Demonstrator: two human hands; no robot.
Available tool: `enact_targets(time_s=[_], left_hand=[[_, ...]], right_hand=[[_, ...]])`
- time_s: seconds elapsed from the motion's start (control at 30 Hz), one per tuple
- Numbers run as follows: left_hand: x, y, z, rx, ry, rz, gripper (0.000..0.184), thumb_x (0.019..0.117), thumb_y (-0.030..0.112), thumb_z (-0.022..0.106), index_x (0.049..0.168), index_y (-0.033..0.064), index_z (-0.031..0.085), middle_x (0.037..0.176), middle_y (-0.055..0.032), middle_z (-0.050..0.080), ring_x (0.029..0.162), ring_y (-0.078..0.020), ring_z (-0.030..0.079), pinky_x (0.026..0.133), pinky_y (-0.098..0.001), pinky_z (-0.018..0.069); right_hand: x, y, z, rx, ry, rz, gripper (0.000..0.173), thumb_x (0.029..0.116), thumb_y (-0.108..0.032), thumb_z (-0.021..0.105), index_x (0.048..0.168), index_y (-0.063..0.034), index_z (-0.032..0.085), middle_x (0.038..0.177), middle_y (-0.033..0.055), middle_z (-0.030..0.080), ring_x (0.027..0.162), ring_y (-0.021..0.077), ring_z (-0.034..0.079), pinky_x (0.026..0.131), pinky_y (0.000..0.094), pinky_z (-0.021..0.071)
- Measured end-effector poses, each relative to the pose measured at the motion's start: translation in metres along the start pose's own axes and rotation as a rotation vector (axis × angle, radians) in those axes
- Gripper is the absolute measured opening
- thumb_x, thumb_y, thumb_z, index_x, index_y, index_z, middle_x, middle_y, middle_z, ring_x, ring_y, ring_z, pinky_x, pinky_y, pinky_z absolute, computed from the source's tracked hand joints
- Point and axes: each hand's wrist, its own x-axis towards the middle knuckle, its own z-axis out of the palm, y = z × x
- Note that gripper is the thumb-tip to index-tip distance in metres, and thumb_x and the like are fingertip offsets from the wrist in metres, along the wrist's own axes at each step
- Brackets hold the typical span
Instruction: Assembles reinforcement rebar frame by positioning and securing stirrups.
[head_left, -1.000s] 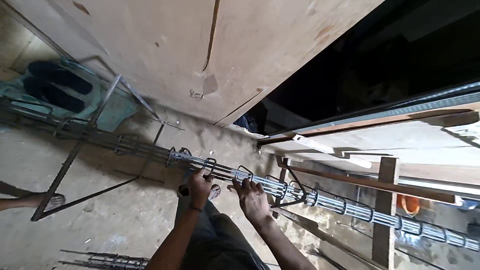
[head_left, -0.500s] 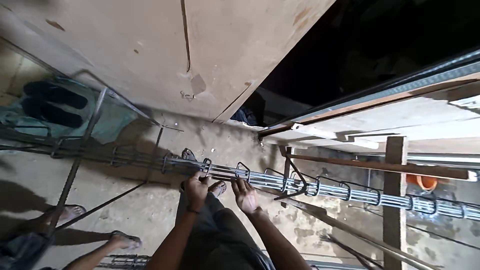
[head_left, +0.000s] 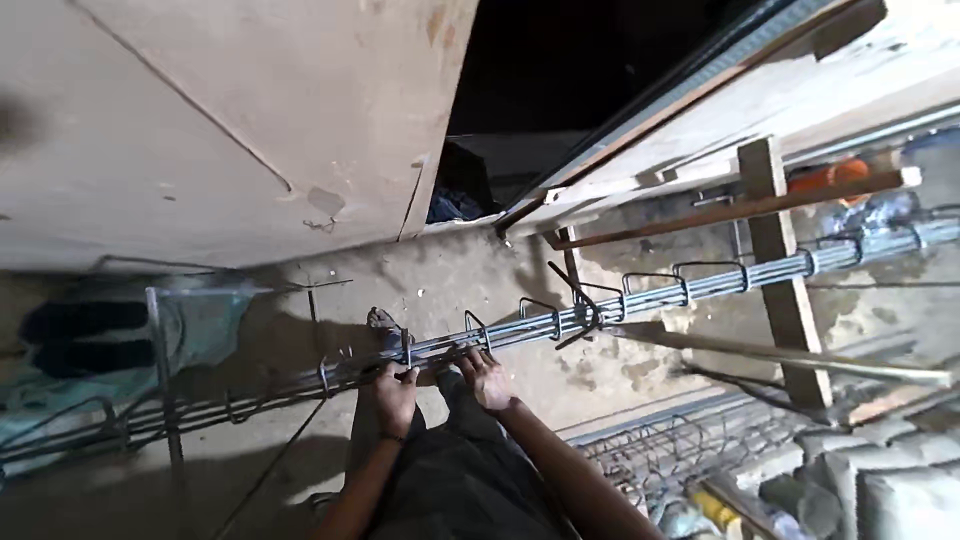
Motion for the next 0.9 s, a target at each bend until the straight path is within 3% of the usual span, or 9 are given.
enact_targets(time_s=[0.1,0.2,0.3,0.4,0.53,0.63,0.7,0.77,0.9], left_hand=[[0.002,-0.002,-0.003,0.056,-0.008,0.061,0.022,0.0842,0.019,0.084,0.095,0.0023,0.073,0.09,-0.0113,0.074,0.085,-0.0221,0.072,0.084,-0.0471,0.0582],[0.003,0.001,-0.002,0.056,-0.009,0.086,0.022,0.0834,0.016,0.085,0.093,0.0005,0.072,0.088,-0.0117,0.073,0.083,-0.0216,0.071,0.082,-0.0453,0.0583],[0.005,-0.001,-0.001,0.068,-0.013,0.092,0.023,0.0825,0.016,0.085,0.093,-0.0002,0.072,0.086,-0.0129,0.073,0.081,-0.0232,0.072,0.08,-0.0468,0.0583],[0.007,-0.005,-0.004,0.07,-0.037,0.103,0.022,0.0827,0.015,0.085,0.092,-0.0003,0.072,0.086,-0.0124,0.074,0.081,-0.0222,0.072,0.081,-0.0455,0.0586],[0.008,0.003,-0.004,0.117,-0.045,0.077,0.023,0.0817,0.017,0.087,0.09,0.0021,0.072,0.084,-0.0095,0.073,0.079,-0.0189,0.071,0.079,-0.0426,0.0582],[0.008,0.004,-0.002,0.14,-0.007,0.086,0.023,0.0795,0.016,0.089,0.087,0.0023,0.072,0.082,-0.0088,0.073,0.077,-0.0172,0.07,0.078,-0.0404,0.0571],[0.007,0.001,0.001,0.122,0.018,0.119,0.023,0.0785,0.013,0.089,0.086,0.0006,0.072,0.082,-0.01,0.073,0.079,-0.0169,0.07,0.08,-0.0385,0.0573],[0.006,0.001,0.002,0.086,0.029,0.121,0.023,0.0777,0.01,0.089,0.088,-0.0022,0.072,0.085,-0.0127,0.073,0.082,-0.0182,0.071,0.083,-0.0378,0.0571],[0.004,-0.001,0.004,0.076,0.061,0.105,0.022,0.0765,0.011,0.09,0.087,0.0003,0.074,0.084,-0.0096,0.074,0.081,-0.0144,0.071,0.081,-0.0353,0.058]], right_hand=[[-0.016,-0.011,-0.014,0.069,-0.186,0.221,0.044,0.1016,-0.01,0.051,0.144,-0.0195,0.061,0.132,0.02,0.064,0.115,0.0366,0.067,0.092,0.0512,0.057],[-0.02,-0.016,-0.016,0.139,-0.195,0.385,0.052,0.1014,-0.007,0.048,0.146,-0.0313,0.059,0.127,0.0211,0.063,0.112,0.037,0.064,0.093,0.0535,0.0515],[-0.008,-0.021,-0.006,0.134,-0.06,0.329,0.035,0.097,-0.001,0.051,0.122,-0.0102,0.074,0.117,0.0193,0.07,0.11,0.0362,0.068,0.096,0.0501,0.0536],[0.006,-0.033,-0.001,0.165,-0.01,0.386,0.025,0.0991,-0.003,0.051,0.114,-0.0003,0.072,0.117,0.0202,0.072,0.111,0.038,0.069,0.099,0.0504,0.0543],[-0.01,-0.042,0.002,0.388,0.348,0.893,0.03,0.1013,-0.015,0.056,0.124,0.0007,0.068,0.12,0.0202,0.069,0.112,0.0343,0.067,0.097,0.0529,0.0528],[-0.026,-0.034,0.03,0.707,0.356,1.265,0.029,0.1013,-0.013,0.055,0.125,0.0006,0.065,0.107,0.0157,0.072,0.09,0.0239,0.071,0.083,0.0427,0.0593],[-0.029,-0.026,0.051,1.181,0.259,1.179,0.033,0.0997,-0.01,0.061,0.131,0.0003,0.063,0.115,0.0138,0.072,0.09,0.019,0.071,0.079,0.0363,0.0607],[-0.017,-0.021,0.062,1.571,0.223,1.051,0.045,0.0967,-0.007,0.066,0.14,0.0002,0.055,0.127,0.0132,0.067,0.105,0.0194,0.069,0.088,0.0372,0.0597],[0.011,-0.016,0.074,1.836,0.199,0.946,0.034,0.0914,-0.001,0.068,0.125,-0.0003,0.062,0.108,0.0078,0.071,0.092,0.015,0.068,0.083,0.0355,0.0592]])
